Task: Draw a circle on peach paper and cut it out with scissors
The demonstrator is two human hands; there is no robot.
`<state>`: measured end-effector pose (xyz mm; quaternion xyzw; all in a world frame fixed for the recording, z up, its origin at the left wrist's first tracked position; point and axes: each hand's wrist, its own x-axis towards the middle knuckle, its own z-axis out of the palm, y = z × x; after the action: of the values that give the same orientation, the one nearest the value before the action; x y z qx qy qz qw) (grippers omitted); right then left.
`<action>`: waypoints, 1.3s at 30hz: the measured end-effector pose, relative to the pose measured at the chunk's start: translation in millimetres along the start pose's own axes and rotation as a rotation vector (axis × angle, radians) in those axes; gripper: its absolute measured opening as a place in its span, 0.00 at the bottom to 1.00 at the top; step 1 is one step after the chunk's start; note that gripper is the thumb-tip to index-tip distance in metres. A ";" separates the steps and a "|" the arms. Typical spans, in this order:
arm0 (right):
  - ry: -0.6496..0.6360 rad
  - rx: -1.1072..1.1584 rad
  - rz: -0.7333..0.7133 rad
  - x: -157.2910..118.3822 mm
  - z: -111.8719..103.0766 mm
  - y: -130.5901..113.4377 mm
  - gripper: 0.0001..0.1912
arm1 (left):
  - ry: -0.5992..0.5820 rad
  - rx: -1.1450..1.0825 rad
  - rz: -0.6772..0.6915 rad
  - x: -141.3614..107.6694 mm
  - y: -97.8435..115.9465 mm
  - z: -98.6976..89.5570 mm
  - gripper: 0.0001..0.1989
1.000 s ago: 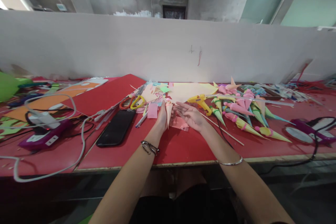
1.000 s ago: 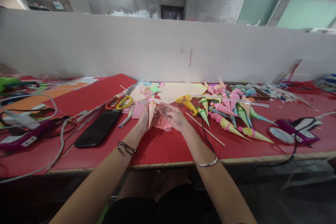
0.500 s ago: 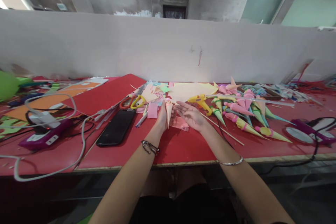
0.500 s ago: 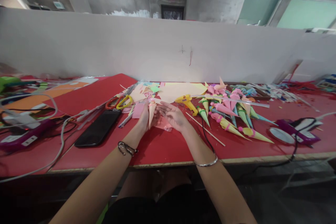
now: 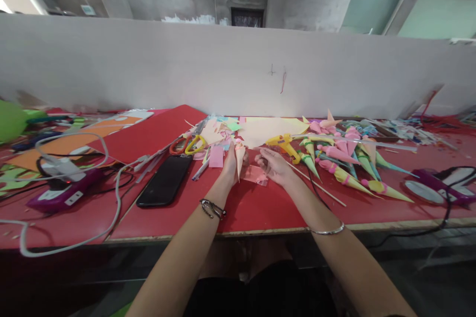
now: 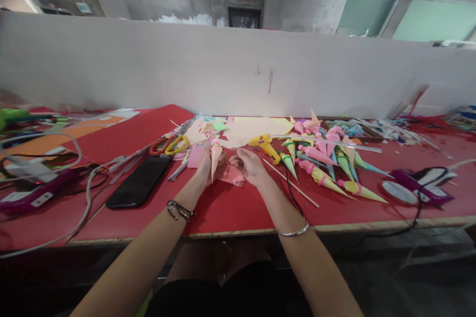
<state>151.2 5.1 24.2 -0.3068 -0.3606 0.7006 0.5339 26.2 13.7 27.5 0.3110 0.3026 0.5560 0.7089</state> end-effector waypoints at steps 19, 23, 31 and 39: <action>-0.079 0.028 -0.049 4.3 1.0 4.9 0.16 | 0.009 0.023 -0.048 1.8 -0.1 -2.0 0.25; -0.058 0.017 -0.044 1.4 3.0 2.9 0.12 | 0.029 0.033 -0.076 2.2 -0.1 -2.8 0.25; -0.024 -0.112 -0.076 -2.0 0.2 -0.5 0.09 | -0.006 0.024 0.003 -1.8 1.3 2.2 0.23; -0.027 -0.180 0.059 0.2 -1.1 1.2 0.11 | -0.018 -0.001 0.021 -2.9 1.5 2.8 0.23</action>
<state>151.5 5.3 22.7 -0.3543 -0.4200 0.6850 0.4784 26.9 10.8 30.7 0.3188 0.2928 0.5606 0.7060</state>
